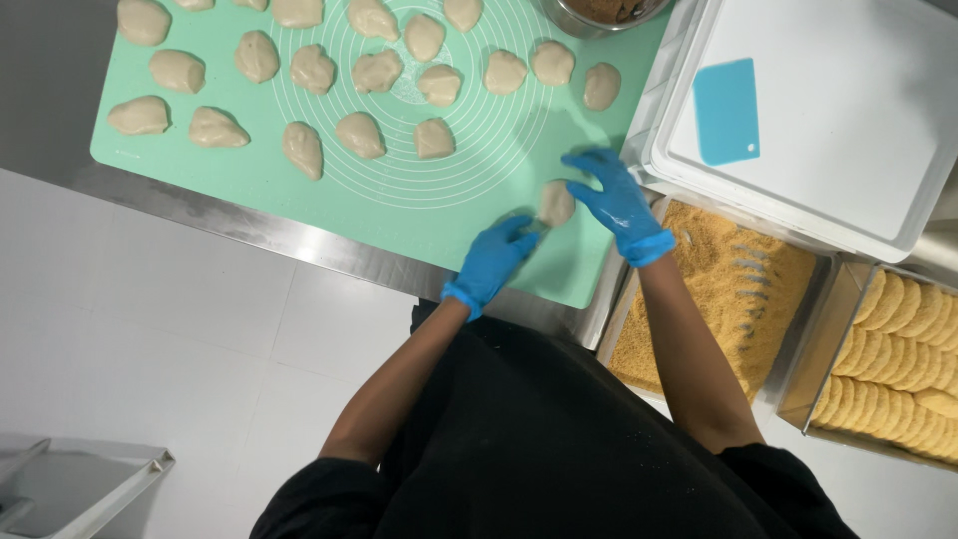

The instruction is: The person fills small dough pieces with a brown paste, seals them, rolls them into elongated shapes, and coats them in a tray of crumbs. The finished dumplings are placed into a metal tray.

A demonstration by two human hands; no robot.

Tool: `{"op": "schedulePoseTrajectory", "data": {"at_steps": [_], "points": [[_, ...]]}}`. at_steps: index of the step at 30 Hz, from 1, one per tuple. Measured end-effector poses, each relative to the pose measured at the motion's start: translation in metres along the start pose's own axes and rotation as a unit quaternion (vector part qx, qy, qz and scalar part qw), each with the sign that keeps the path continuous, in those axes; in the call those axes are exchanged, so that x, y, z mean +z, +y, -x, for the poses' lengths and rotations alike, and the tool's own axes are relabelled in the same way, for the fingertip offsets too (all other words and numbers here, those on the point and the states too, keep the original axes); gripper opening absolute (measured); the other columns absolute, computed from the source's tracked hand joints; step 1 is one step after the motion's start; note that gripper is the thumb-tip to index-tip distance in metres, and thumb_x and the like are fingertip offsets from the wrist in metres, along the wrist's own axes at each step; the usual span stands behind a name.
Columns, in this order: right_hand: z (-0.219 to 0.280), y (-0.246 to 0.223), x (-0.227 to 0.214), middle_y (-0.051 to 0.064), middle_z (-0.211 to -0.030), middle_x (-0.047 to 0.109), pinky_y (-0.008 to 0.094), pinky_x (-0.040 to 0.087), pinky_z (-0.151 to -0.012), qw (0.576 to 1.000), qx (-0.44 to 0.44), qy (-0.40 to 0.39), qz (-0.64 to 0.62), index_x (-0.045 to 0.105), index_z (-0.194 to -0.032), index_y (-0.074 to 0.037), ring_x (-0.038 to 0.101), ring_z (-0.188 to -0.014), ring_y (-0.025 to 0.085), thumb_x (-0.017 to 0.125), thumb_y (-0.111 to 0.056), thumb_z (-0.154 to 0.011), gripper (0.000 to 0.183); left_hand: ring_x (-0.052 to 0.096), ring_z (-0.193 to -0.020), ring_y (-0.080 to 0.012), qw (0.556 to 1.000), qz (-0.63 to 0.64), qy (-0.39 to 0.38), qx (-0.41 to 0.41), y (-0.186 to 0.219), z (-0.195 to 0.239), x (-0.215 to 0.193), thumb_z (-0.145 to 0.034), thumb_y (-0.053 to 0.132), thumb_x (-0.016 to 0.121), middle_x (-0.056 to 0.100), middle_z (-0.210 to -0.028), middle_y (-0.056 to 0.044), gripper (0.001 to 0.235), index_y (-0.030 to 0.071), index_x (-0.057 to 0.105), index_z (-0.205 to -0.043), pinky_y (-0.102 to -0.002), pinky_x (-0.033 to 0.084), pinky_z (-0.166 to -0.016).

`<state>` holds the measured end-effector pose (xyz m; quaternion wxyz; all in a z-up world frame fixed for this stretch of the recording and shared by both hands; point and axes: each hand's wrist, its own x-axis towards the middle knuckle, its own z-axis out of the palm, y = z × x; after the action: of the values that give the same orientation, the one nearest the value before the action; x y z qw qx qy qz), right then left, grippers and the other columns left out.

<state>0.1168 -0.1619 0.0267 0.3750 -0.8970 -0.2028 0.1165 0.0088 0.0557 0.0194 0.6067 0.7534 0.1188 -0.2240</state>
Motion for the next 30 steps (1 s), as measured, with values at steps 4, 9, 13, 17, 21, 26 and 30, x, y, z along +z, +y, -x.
{"op": "schedulePoseTrajectory", "data": {"at_steps": [4,9,13,17,21,26,30], "points": [[-0.025,-0.013,0.056,0.017,-0.157,0.041,0.047,0.041,-0.116,0.993,0.048,0.099,0.049,0.048,-0.15,-0.003,0.049,-0.14,0.033,0.068,-0.028,-0.098,0.061,0.072,-0.084,-0.018,0.993,0.103,0.004,-0.057,-0.01,0.014,-0.025,-0.098,0.029,0.063,0.078,-0.105,-0.013,0.042,0.002,0.067,-0.13,-0.031,0.057,-0.081],[-0.016,-0.016,0.092,0.018,-0.174,0.012,0.058,0.005,-0.127,0.947,0.043,-0.018,0.319,0.017,-0.165,-0.002,0.011,-0.159,0.037,0.052,-0.039,-0.104,0.08,0.072,-0.091,-0.0168,0.992,0.123,0.009,0.002,-0.016,0.021,-0.035,-0.099,0.027,0.063,0.078,-0.107,-0.011,0.039,0.0,0.068,-0.127,-0.03,0.056,-0.086],[-0.018,-0.002,0.082,0.02,-0.173,0.013,0.061,0.004,-0.126,0.953,0.032,0.033,0.299,0.018,-0.166,0.0,0.014,-0.16,0.038,0.053,-0.037,-0.105,0.079,0.072,-0.093,-0.0169,0.989,0.145,0.022,-0.012,-0.023,0.024,-0.041,-0.098,0.024,0.063,0.078,-0.107,-0.012,0.038,0.0,0.07,-0.127,-0.03,0.056,-0.088],[-0.013,0.002,0.078,0.015,-0.176,0.018,0.057,0.002,-0.131,0.988,0.053,0.071,0.126,0.02,-0.167,-0.002,0.013,-0.164,0.036,0.049,-0.035,-0.107,0.074,0.072,-0.096,-0.0167,0.99,0.142,0.012,-0.01,-0.029,0.023,-0.048,-0.098,0.023,0.064,0.077,-0.109,-0.012,0.037,0.0,0.069,-0.127,-0.029,0.055,-0.089],[-0.017,0.0,0.069,0.013,-0.175,0.028,0.047,0.017,-0.137,0.978,0.088,0.187,-0.034,0.029,-0.166,-0.006,0.022,-0.166,0.032,0.048,-0.035,-0.11,0.066,0.072,-0.097,-0.0176,0.988,0.151,0.025,0.03,-0.02,0.012,-0.057,-0.099,0.022,0.064,0.077,-0.109,-0.013,0.036,0.0,0.069,-0.127,-0.029,0.055,-0.09],[-0.014,-0.011,0.086,0.023,-0.17,0.017,0.052,0.01,-0.127,0.965,0.056,0.083,0.241,0.018,-0.163,0.003,0.016,-0.158,0.04,0.053,-0.031,-0.105,0.075,0.072,-0.096,-0.0163,0.994,0.104,0.013,0.03,-0.01,0.008,-0.061,-0.1,0.024,0.063,0.078,-0.108,-0.01,0.035,0.004,0.07,-0.127,-0.029,0.054,-0.089],[-0.015,-0.013,0.087,0.02,-0.176,0.016,0.051,0.008,-0.133,0.976,0.045,0.094,0.19,0.017,-0.168,0.002,0.016,-0.164,0.038,0.045,-0.025,-0.11,0.07,0.071,-0.097,-0.0168,0.989,0.144,0.018,0.021,-0.012,0.015,-0.061,-0.099,0.025,0.064,0.077,-0.109,-0.011,0.035,0.003,0.07,-0.127,-0.029,0.054,-0.091]]}}
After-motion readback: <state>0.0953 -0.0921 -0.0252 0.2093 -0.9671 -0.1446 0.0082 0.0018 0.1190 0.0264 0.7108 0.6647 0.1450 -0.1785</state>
